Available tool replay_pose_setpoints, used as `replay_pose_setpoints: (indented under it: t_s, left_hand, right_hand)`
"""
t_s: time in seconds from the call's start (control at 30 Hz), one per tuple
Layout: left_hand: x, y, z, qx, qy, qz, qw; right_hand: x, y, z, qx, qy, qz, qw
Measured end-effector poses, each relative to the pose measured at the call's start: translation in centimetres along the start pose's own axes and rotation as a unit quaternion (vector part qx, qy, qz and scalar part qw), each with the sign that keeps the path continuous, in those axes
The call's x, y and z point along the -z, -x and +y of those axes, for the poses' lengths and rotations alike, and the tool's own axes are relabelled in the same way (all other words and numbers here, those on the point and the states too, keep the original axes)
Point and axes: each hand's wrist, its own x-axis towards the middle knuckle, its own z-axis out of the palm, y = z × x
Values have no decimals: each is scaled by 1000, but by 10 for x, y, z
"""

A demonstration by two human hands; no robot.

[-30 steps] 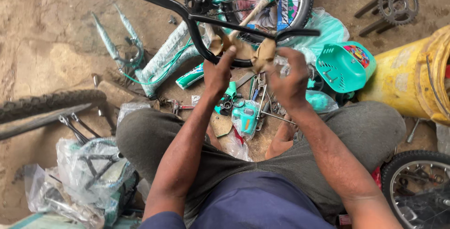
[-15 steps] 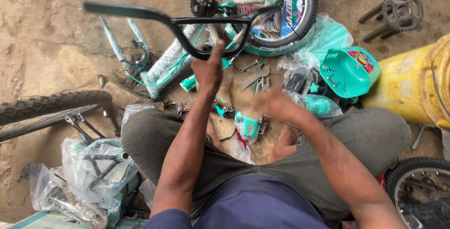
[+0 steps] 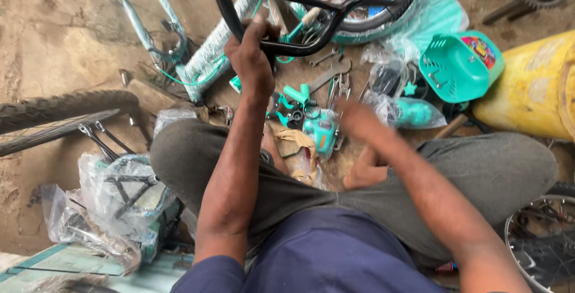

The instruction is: The person assembles a bicycle by attaching the handlebars to the frame and installing the seat. They use a screwdriver and pliers to tighten bolts and secure components.

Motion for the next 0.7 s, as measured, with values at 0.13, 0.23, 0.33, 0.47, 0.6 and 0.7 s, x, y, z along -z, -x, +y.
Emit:
replay_pose_setpoints:
  t_s: [0.13, 0.23, 0.33, 0.47, 0.6, 0.7]
  left_hand:
    - [-7, 3, 13, -15, -106, 11, 994]
    - [-5, 2, 38, -105, -13, -114, 988]
    - [-5, -3, 51, -214, -123, -14, 969]
    - [0, -13, 56, -162, -64, 79, 982]
    - [22, -30, 67, -285, -36, 37, 957]
    - [42, -41, 77, -318, 3, 47, 947]
  right_hand:
    - [16, -22, 66, 31, -40, 141, 989]
    - [5, -38, 106, -104, -202, 138, 964]
    - [-19, -64, 135, -246, -516, 119, 812]
    - [-52, -93, 147, -161, -314, 83, 932]
    - [-76, -146, 121, -99, -56, -34, 993]
    - [-109, -196, 78, -6, -24, -19, 1000]
